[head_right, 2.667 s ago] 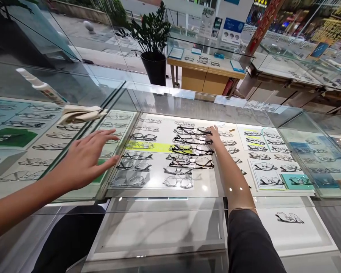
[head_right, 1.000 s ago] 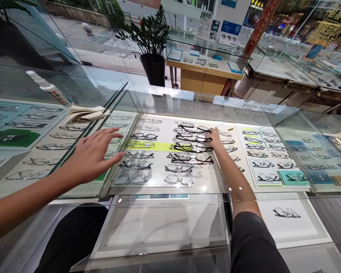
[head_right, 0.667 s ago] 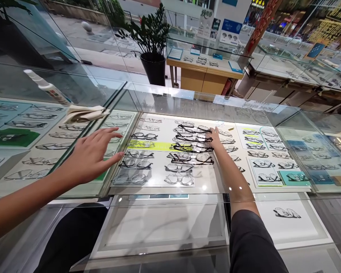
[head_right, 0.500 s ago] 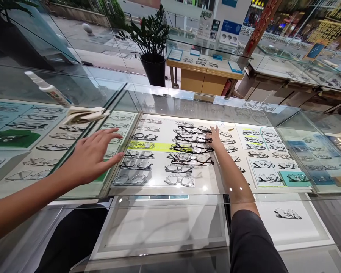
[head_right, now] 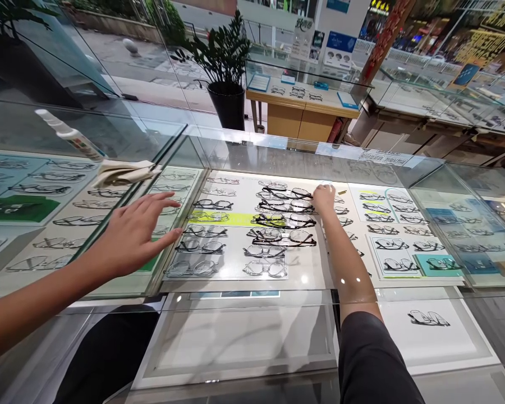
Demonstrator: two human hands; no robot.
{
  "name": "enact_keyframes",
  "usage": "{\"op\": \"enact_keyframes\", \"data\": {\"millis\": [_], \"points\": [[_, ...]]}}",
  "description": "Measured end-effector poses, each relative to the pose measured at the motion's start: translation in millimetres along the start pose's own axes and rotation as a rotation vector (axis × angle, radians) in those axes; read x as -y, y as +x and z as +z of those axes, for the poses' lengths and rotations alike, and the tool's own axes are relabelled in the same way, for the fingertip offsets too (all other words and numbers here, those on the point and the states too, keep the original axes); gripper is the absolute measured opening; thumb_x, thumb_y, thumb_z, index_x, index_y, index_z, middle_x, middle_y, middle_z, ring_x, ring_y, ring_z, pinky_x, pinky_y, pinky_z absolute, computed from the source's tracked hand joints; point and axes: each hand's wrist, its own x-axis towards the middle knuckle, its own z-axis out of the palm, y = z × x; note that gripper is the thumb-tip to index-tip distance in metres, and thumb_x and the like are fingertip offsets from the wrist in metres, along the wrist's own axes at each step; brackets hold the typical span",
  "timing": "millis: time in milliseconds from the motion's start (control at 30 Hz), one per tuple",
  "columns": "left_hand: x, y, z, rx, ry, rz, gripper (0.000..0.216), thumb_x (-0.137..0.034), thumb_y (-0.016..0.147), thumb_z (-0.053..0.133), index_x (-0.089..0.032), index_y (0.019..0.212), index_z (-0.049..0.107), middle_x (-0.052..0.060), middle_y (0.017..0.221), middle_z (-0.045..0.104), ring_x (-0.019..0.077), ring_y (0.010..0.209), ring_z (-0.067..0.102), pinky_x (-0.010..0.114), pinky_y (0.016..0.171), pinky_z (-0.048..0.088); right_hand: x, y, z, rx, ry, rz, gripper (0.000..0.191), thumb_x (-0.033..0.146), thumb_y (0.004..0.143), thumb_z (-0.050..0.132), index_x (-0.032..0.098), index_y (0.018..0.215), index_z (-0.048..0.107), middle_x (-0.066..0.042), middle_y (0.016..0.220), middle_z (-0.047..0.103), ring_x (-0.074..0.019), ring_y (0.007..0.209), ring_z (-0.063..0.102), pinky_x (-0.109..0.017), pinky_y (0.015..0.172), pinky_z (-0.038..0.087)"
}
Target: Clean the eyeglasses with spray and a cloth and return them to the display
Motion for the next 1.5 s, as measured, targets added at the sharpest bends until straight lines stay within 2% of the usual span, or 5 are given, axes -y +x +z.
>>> {"op": "enact_keyframes", "data": {"millis": [167,567,767,967,1500], "points": [[-0.9,0.8,-0.7,0.010,0.002,0.005,0.059,-0.062,0.103,0.037,-0.024,0.145,0.054,0.016,0.172,0.047,0.0401,0.160,0.041,0.061,0.120,0.035,-42.8,-8.2,11.8,0.062,0.039,0.205,0.037,0.032,0.098,0.048,0.014,0.104,0.081,-0.026,0.120,0.076,-0.0457,0.128,0.056,-0.068,0.116,0.032],[-4.8,2.0,-3.5,0.031,0.011,-0.028,0.062,-0.064,0.101,0.034,-0.024,0.143,0.055,0.015,0.172,0.048,0.0414,0.159,0.042,0.064,0.120,0.036,-78.6,-23.4,23.8,0.159,0.075,0.146,0.040,0.025,0.090,0.050,0.017,0.114,0.081,-0.019,0.149,0.068,-0.0439,0.147,0.044,-0.069,0.130,0.016],[-5.1,3.3,-2.7,0.033,0.014,-0.031,0.064,-0.066,0.100,0.033,-0.025,0.143,0.054,0.015,0.171,0.048,0.0422,0.159,0.043,0.065,0.118,0.038,-88.4,-29.8,22.9,0.171,0.071,0.153,0.043,0.023,0.091,0.049,0.015,0.121,0.080,-0.020,0.152,0.067,-0.0424,0.147,0.043,-0.069,0.130,0.015],[-5.5,3.8,-3.7,0.027,0.019,-0.022,0.064,-0.066,0.101,0.032,-0.024,0.143,0.054,0.016,0.170,0.048,0.0428,0.158,0.044,0.066,0.117,0.038,-99.9,-35.2,9.0,0.172,0.080,0.128,0.035,0.034,0.096,0.053,0.023,0.104,0.085,-0.011,0.161,0.061,-0.0395,0.147,0.042,-0.067,0.129,0.016],[-5.6,4.8,-3.1,0.017,0.008,-0.020,0.064,-0.064,0.100,0.035,-0.022,0.144,0.055,0.017,0.170,0.048,0.0426,0.155,0.046,0.063,0.119,0.038,-106.4,-62.0,0.8,0.138,0.029,0.102,0.033,0.026,0.095,0.054,0.024,0.098,0.087,-0.013,0.143,0.073,-0.0378,0.140,0.050,-0.063,0.127,0.019]]}}
